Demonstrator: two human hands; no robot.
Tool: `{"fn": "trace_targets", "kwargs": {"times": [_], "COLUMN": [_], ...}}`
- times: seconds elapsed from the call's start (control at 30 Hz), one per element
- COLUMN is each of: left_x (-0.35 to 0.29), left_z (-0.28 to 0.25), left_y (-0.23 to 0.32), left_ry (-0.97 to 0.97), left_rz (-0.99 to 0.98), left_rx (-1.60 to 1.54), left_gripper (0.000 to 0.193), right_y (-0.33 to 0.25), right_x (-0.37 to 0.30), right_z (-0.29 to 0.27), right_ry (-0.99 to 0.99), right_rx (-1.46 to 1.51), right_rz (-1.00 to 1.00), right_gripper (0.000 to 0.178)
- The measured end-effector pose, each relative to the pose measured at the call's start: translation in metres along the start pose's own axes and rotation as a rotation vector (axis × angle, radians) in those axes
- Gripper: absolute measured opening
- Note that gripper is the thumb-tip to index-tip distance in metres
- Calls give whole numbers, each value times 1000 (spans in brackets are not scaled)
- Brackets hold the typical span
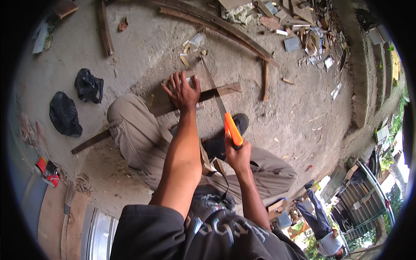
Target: The person sits on the floor and uses a hand saw to cut a long, thin piece of wood. They hold the wood steady with their left hand and saw with their right hand, working in a cluttered area with debris.
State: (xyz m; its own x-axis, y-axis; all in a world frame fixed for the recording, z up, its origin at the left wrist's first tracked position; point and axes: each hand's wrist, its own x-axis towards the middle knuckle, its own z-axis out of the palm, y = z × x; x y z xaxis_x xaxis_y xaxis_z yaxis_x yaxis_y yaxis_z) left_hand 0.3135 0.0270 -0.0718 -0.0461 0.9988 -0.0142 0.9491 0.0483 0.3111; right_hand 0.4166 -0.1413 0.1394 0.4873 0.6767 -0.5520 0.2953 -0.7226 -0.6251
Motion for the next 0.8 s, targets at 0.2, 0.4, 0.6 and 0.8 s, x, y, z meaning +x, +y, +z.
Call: {"fn": "trace_targets", "kwargs": {"times": [0.2,0.4,0.6,0.8], "left_x": [-17,-11,-14,-16], "left_z": [-2,-1,-3,1], "left_y": [-5,-2,-6,-1], "left_ry": [16,3,16,46], "left_rz": [-16,-14,-7,19], "left_rx": [42,39,37,9], "left_gripper": [46,46,45,44], "right_y": [-18,-29,-39,-20], "right_x": [-83,-80,-102,-71], "right_z": [-56,-58,-60,-32], "right_ry": [-44,-40,15,-27], "right_rx": [-113,-131,-86,-58], "right_rz": [60,43,31,71], "right_gripper": [21,23,24,13]}}
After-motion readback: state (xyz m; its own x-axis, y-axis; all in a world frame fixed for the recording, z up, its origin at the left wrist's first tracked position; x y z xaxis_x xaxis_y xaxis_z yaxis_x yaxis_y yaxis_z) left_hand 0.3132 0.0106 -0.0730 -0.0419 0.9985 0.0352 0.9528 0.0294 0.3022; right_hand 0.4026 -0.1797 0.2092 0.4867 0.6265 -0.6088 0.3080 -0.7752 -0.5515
